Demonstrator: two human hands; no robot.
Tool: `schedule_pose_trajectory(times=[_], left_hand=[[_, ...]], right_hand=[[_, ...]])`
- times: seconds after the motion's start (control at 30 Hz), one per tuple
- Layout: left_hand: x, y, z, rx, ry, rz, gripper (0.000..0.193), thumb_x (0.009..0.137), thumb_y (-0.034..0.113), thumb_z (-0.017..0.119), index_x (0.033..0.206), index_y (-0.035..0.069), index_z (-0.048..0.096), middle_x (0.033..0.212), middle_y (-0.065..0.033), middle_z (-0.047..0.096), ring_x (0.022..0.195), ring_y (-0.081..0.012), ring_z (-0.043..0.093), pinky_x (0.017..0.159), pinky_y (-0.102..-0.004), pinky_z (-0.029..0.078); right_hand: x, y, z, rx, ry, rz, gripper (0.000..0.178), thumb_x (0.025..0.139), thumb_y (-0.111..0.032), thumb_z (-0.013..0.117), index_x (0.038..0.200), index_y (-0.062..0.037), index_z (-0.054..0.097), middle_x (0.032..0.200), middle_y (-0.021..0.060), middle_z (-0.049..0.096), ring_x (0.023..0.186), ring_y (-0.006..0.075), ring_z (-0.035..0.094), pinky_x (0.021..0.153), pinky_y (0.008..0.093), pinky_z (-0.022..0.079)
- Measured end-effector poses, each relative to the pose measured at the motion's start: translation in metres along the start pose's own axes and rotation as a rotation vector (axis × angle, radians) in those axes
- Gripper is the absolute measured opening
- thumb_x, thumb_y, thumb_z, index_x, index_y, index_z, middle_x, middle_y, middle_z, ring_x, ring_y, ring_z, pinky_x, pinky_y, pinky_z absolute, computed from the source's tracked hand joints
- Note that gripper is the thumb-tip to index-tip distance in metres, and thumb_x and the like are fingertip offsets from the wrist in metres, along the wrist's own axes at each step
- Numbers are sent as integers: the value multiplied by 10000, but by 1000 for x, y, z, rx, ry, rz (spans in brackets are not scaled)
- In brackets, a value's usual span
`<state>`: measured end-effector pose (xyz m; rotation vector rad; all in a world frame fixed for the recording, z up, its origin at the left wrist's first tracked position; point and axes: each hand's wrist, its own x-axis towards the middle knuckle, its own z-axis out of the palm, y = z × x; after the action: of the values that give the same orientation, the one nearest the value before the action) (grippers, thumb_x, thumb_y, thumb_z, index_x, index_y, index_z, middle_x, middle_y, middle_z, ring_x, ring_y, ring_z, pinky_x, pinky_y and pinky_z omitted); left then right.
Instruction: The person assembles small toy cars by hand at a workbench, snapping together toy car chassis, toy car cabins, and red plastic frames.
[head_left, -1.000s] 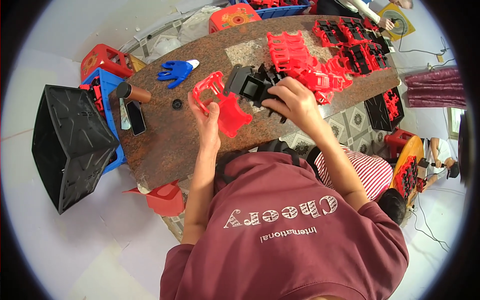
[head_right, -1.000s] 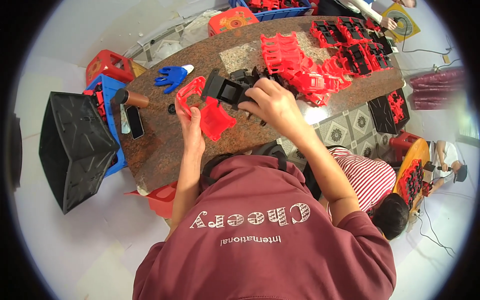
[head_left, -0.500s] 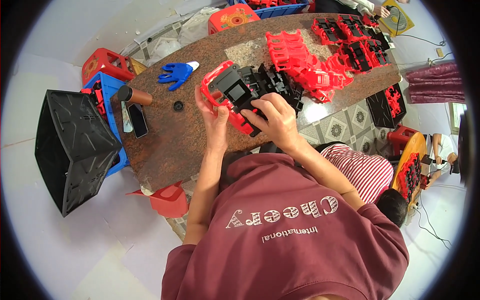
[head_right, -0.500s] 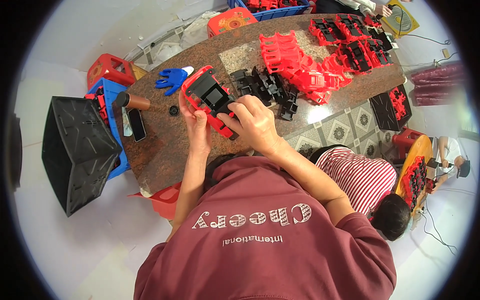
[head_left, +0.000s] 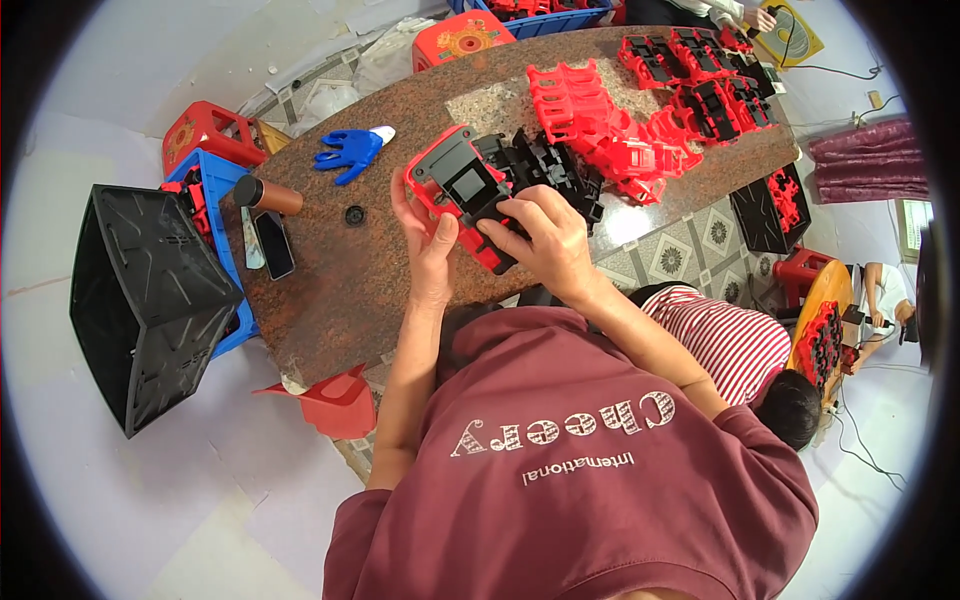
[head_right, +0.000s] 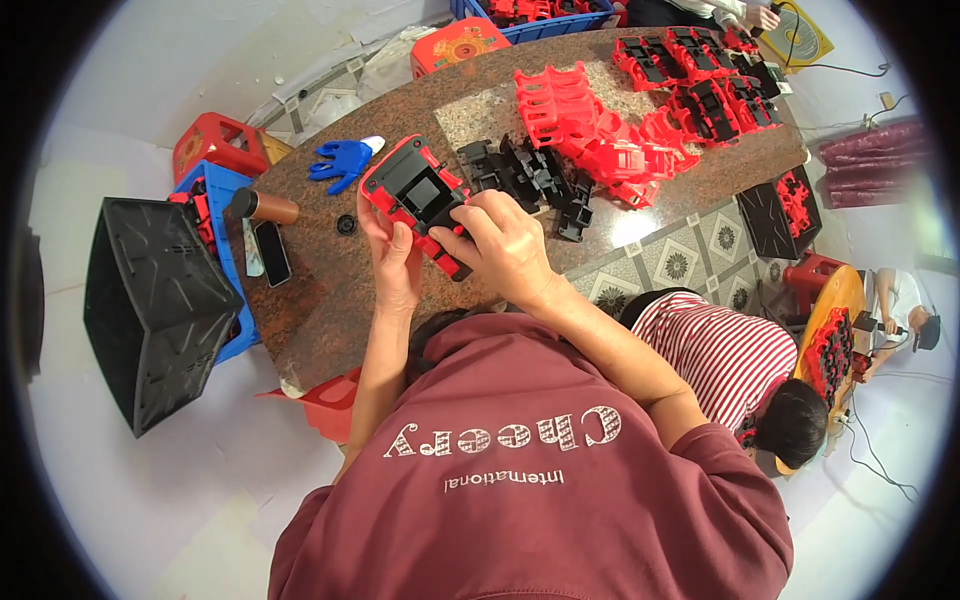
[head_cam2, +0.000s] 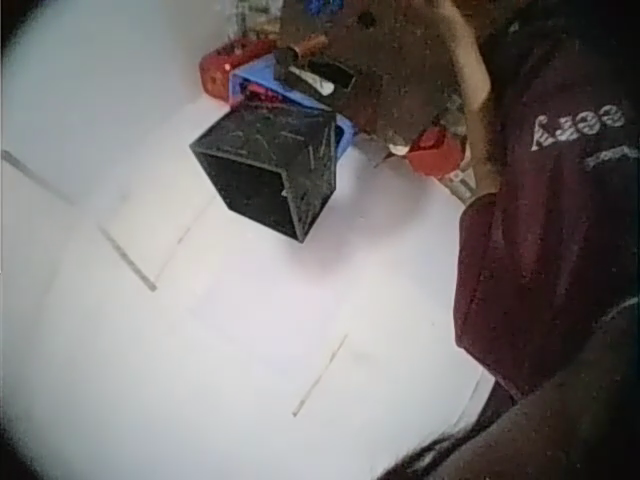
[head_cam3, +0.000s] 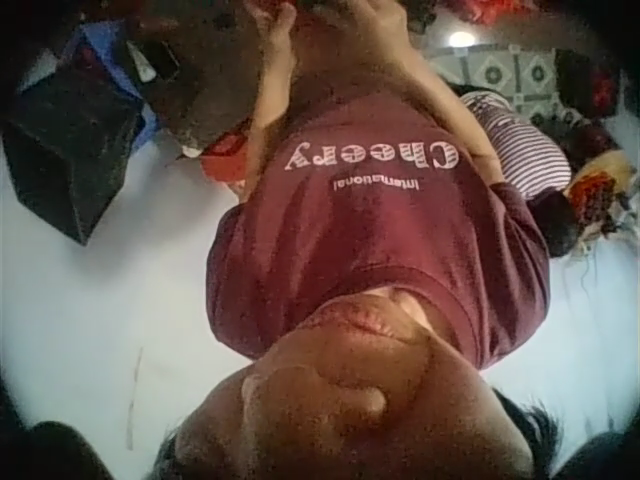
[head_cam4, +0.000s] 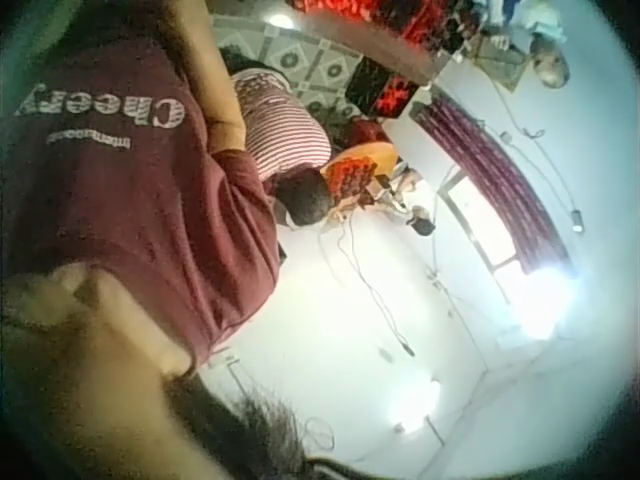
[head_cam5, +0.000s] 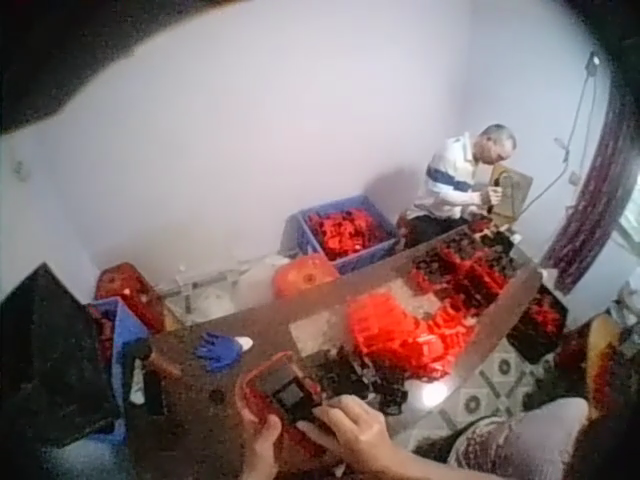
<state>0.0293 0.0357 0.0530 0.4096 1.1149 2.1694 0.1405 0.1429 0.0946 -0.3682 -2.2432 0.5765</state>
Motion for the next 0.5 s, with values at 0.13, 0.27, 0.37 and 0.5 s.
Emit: schedule_pose_trajectory(times=[0.13, 0.27, 0.37, 0.5], left_hand=[[5, -8, -9, 79, 12, 59, 953, 825, 324, 784, 1501, 156, 134, 1424, -80, 381, 1327, -226, 378, 1107, -405, 322], [1, -6, -4, 158, 68, -56, 881, 876, 284, 728, 1511, 150, 132, 1404, -80, 391, 1305, -218, 392, 1089, -395, 344], [-3, 2, 14, 2, 2, -158, 813, 919, 279, 660, 1525, 132, 138, 1407, -99, 390, 1288, -219, 412, 1074, -386, 363], [7, -20, 14, 282, 19, -91, 660, 961, 353, 571, 1469, 56, 273, 1385, -108, 407, 1256, -223, 448, 1038, -368, 411]], right_hand=[[0, 3, -4, 55, -120, -52, 284, 729, -174, 831, 903, -24, 664, 844, 106, 613, 725, 256, 623, 624, 346, 524], [15, 5, 0, 121, 50, 191, 431, 800, -253, 770, 1135, -23, 625, 1048, 154, 610, 944, 324, 595, 820, 390, 499], [27, 25, 3, 626, -225, 546, 460, 938, -287, 638, 1299, -13, 562, 1213, 160, 557, 1101, 230, 564, 941, 346, 459], [27, 39, 5, 515, -266, 378, 314, 931, -243, 627, 1130, -1, 654, 1075, 149, 657, 1066, 240, 611, 904, 353, 476]])
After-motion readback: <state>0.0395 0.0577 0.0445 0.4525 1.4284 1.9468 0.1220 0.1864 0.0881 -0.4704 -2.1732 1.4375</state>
